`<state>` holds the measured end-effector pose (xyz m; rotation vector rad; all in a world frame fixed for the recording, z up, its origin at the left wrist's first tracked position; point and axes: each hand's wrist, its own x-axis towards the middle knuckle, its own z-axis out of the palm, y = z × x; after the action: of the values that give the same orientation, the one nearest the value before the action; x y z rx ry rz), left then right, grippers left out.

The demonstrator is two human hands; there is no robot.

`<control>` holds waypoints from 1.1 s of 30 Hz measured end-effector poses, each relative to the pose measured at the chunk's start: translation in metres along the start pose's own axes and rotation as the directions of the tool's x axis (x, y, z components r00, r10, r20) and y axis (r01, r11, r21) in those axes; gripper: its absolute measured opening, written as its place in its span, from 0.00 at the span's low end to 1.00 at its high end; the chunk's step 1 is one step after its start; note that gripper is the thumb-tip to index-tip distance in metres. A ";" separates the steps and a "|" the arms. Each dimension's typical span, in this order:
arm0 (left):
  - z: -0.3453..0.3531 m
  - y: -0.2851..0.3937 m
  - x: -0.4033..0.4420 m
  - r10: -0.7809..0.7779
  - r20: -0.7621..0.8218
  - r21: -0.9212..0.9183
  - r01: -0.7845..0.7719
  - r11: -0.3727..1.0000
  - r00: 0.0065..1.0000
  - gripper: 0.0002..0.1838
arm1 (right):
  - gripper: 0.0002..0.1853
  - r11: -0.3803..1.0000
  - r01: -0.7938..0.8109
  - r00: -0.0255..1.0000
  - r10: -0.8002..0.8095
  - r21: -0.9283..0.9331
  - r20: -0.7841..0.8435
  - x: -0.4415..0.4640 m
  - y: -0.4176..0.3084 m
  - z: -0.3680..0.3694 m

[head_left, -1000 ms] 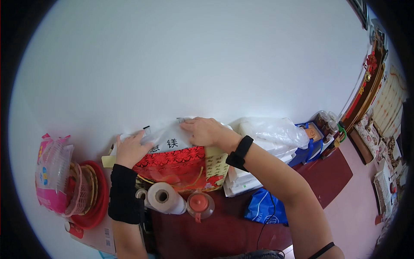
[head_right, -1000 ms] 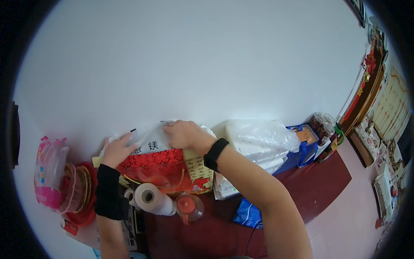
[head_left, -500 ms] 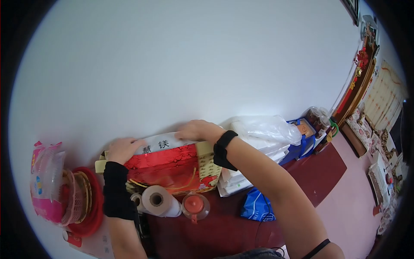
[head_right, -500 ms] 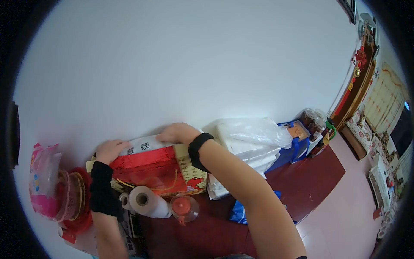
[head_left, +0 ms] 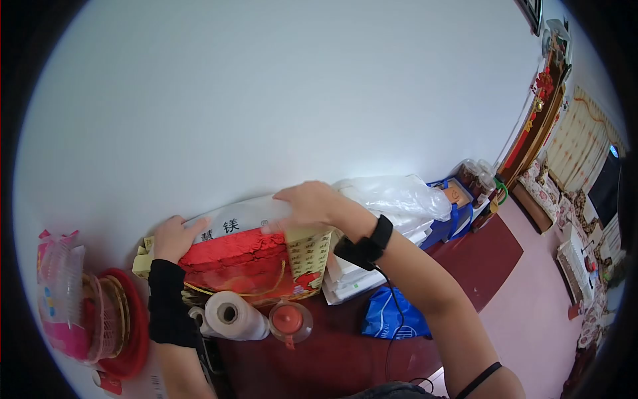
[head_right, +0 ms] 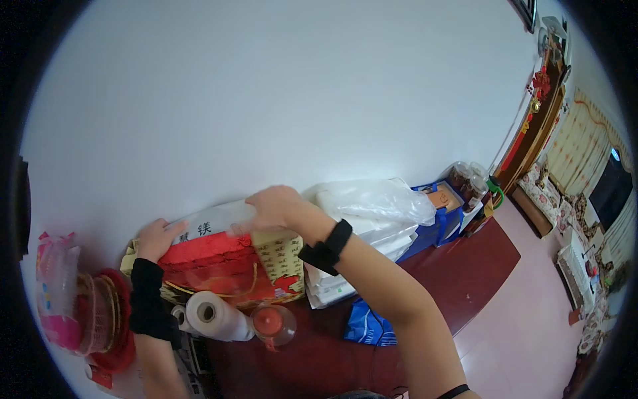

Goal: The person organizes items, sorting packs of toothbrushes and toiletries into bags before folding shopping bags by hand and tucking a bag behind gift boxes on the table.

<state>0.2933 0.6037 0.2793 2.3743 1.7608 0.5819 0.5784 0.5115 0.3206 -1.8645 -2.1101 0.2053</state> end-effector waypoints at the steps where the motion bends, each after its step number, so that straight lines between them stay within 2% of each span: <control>1: -0.002 0.002 0.000 -0.001 0.004 -0.002 0.001 1.000 1.000 0.36 | 0.45 0.992 0.123 0.992 -0.124 -0.023 -0.019 -0.007 0.005 0.004; 2: -0.004 0.004 -0.001 -0.001 0.001 0.005 0.001 1.000 1.000 0.38 | 0.50 0.969 0.242 0.969 -0.244 -0.044 -0.035 -0.010 0.010 0.008; 3: -0.004 0.006 0.000 -0.001 0.001 0.013 0.001 1.000 1.000 0.40 | 0.50 0.971 0.238 0.970 -0.239 -0.039 -0.032 -0.009 0.014 0.012; 5: 0.000 0.004 0.004 -0.028 0.008 0.063 0.028 0.998 1.000 0.40 | 0.57 0.992 0.109 0.986 -0.098 -0.070 0.135 -0.003 0.009 0.005; 10: 0.006 0.002 0.009 -0.037 -0.057 0.209 0.049 0.977 0.998 0.40 | 0.55 0.998 0.068 0.978 -0.068 0.011 0.196 0.013 0.014 0.004; 12: -0.001 0.013 0.003 -0.135 -0.114 0.205 0.156 0.966 0.984 0.35 | 0.54 0.995 0.080 0.974 -0.089 0.053 0.207 0.017 0.013 0.003; 13: -0.006 0.020 -0.004 -0.135 -0.125 0.210 0.159 0.965 0.983 0.35 | 0.54 0.995 0.069 0.974 -0.083 0.075 0.211 0.015 0.013 0.002; 14: -0.011 0.028 -0.015 -0.012 -0.363 0.220 0.098 0.971 0.932 0.32 | 0.54 0.994 0.057 0.973 -0.078 0.098 0.219 0.014 0.013 0.002; 15: -0.015 0.031 -0.023 0.116 -0.573 0.248 0.037 0.968 0.812 0.29 | 0.54 0.993 0.062 0.973 -0.083 0.104 0.213 0.014 0.014 0.002; 16: -0.010 0.028 -0.028 0.122 -0.571 0.257 0.035 0.966 0.811 0.29 | 0.53 0.990 0.070 0.976 -0.094 0.123 0.196 0.014 0.016 0.003; 18: 0.007 0.019 -0.035 0.217 -0.393 0.072 -0.206 0.976 0.893 0.27 | 0.53 0.986 0.083 0.976 -0.109 0.146 0.186 0.014 0.017 0.006; 21: 0.007 0.026 -0.039 0.298 -0.382 0.148 -0.261 0.954 0.875 0.27 | 0.52 0.989 0.093 0.981 -0.110 0.113 0.161 0.016 0.019 0.007; 23: 0.009 0.028 -0.028 0.256 -0.361 0.130 -0.223 0.966 0.897 0.27 | 0.50 0.976 0.102 0.988 -0.122 0.192 0.096 0.016 0.022 0.010; 24: 0.010 0.028 -0.029 0.212 -0.339 0.115 -0.184 0.976 0.917 0.27 | 0.50 0.975 0.105 0.986 -0.127 0.198 0.105 0.013 0.023 0.014; 27: 0.010 0.029 -0.030 0.152 -0.321 0.065 -0.138 0.988 0.935 0.27 | 0.48 0.962 0.170 0.985 -0.174 0.214 -0.002 0.014 0.024 0.013; 29: 0.011 0.025 -0.029 0.172 -0.331 0.079 -0.155 0.985 0.928 0.28 | 0.46 0.946 0.300 0.931 -0.264 0.119 -0.251 -0.001 0.023 0.018; 30: 0.011 0.025 -0.031 0.167 -0.325 0.086 -0.147 0.985 0.931 0.28 | 0.42 0.933 0.346 0.855 -0.356 -0.099 -0.377 -0.010 0.023 0.020; 33: 0.010 0.029 -0.033 0.144 -0.301 0.086 -0.123 0.989 0.943 0.28 | 0.38 0.960 0.275 0.905 -0.275 -0.048 -0.325 -0.027 0.028 0.034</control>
<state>0.3146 0.5647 0.2714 2.5801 1.7640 0.9740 0.5964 0.4927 0.2763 -1.4546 -2.0985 -0.1639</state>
